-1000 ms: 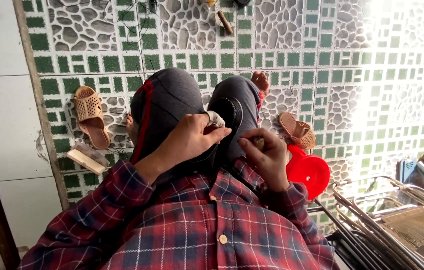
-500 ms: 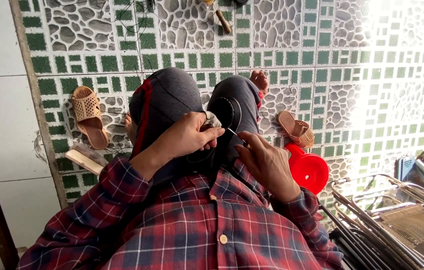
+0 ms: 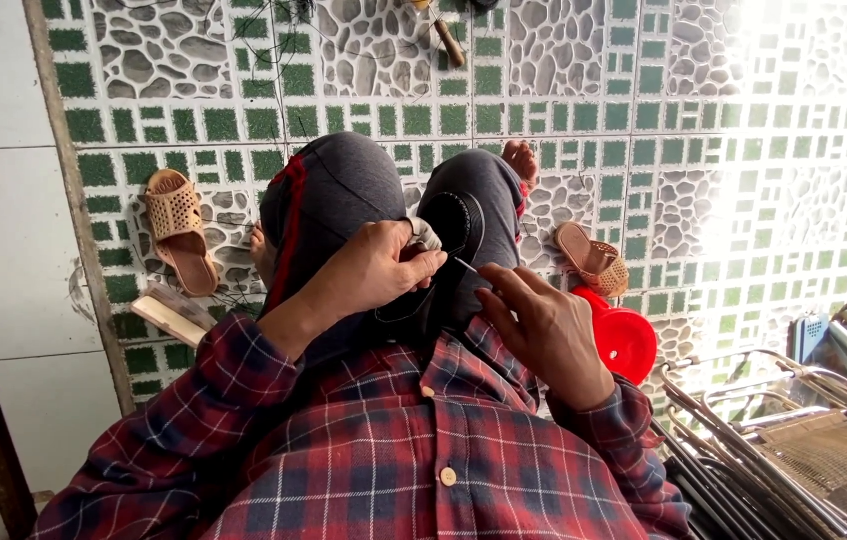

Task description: Hand-sewing a black sandal to repair its strap or sole using a needle and thread.

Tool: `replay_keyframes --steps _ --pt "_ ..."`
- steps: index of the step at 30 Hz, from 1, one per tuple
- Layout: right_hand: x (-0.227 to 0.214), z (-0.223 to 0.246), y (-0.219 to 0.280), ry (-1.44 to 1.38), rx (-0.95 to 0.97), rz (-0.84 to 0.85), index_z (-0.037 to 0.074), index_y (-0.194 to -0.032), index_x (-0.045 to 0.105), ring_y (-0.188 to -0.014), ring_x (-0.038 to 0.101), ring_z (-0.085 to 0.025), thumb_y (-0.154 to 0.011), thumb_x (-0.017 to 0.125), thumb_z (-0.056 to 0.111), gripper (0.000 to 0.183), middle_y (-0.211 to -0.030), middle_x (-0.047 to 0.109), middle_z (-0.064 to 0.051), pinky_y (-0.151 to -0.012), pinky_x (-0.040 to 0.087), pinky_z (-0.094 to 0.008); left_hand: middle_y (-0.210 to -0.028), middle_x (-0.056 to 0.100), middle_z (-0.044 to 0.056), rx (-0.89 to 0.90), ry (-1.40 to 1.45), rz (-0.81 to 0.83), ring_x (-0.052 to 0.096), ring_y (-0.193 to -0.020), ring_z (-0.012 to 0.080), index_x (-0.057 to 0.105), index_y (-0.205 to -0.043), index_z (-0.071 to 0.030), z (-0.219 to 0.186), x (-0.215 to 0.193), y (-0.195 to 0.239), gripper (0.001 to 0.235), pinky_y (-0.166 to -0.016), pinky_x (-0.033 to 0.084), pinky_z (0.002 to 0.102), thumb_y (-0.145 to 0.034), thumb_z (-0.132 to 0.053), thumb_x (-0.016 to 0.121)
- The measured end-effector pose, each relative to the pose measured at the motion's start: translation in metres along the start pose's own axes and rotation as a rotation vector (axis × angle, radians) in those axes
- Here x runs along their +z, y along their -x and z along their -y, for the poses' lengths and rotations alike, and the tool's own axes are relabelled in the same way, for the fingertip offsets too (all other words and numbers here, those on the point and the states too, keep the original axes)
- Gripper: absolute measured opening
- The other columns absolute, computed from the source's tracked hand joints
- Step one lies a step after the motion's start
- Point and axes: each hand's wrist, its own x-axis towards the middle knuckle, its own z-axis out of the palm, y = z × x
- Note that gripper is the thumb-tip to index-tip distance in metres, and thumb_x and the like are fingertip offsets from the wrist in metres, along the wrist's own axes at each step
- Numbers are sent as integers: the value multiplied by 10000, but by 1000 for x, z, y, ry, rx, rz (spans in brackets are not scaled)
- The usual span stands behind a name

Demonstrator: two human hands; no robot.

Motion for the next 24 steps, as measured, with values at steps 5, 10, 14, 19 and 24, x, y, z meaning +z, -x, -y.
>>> replay_keyframes --steps 5,10,14,19,24 --pt "-1 3 -4 54 -4 -8 279 -1127 599 -637 640 -299 -924 546 375 230 -694 557 6 -501 508 -445 -573 663 21 3 -38 -15 650 -559 128 648 -753 -106 3 0 -2 115 -526 537 267 -848 -172 641" --pt "-3 5 -5 67 0 28 272 -1108 603 -640 634 -335 -920 536 375 224 -694 564 -20 -505 501 -480 -573 661 16 -23 -8 -23 640 -550 119 653 -753 -120 8 -1 -2 109 -508 533 246 -850 -167 637" --pt "-7 6 -4 48 9 13 291 -1102 606 -646 637 -321 -918 546 380 213 -694 562 -9 -503 500 -468 -561 662 20 -45 36 -29 624 -510 91 660 -764 -107 4 0 -1 107 -457 526 196 -853 -158 630" --pt "3 4 -9 -23 1 -5 267 -1109 611 -664 650 -319 -909 567 366 227 -707 591 -14 -510 507 -467 -546 664 44 -69 109 -24 631 -491 95 658 -767 -75 -11 0 3 104 -420 531 182 -850 -124 618" --pt "1 -8 -8 -380 171 65 249 -1130 680 -755 649 -400 -847 680 301 288 -749 627 -141 -581 478 -510 -542 669 56 -102 132 -29 637 -481 102 657 -752 -63 -8 -4 3 126 -398 535 172 -853 -125 613"
